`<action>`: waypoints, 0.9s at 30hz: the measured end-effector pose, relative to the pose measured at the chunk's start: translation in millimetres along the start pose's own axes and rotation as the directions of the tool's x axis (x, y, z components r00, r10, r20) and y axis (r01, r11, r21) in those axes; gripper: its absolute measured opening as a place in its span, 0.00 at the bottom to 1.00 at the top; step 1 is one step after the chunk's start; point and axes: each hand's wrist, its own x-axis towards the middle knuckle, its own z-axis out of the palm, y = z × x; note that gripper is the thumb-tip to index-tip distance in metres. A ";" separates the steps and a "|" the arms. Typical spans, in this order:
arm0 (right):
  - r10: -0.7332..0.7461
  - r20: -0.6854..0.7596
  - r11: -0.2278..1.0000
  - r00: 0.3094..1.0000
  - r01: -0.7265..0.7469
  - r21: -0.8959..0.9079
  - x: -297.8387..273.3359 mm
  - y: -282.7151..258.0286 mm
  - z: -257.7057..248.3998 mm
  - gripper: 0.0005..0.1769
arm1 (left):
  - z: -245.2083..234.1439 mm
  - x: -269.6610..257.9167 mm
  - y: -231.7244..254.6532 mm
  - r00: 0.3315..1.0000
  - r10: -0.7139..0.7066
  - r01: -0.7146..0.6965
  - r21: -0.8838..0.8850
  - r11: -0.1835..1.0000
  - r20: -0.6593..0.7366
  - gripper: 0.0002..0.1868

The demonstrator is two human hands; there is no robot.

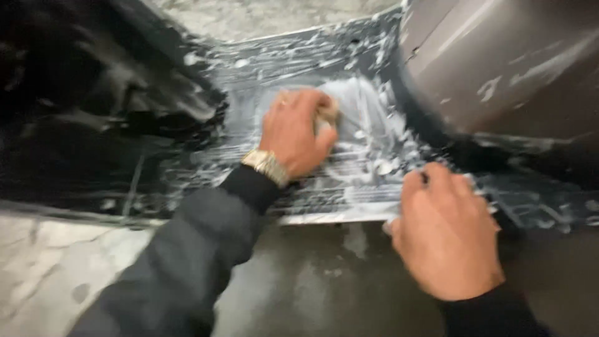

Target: The person scrubs the soapy floorboard and side panels of a scooter using a sponge. They move from the textured footrest area to the curved bodywork, applying pressure to clean the surfaces.

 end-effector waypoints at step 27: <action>0.013 -0.079 0.999 0.997 -0.009 0.052 19.7 33.6 98.7 0.28 | -96.6 -127.4 -65.0 0.985 -0.116 0.173 0.696 0.697 -0.129 0.17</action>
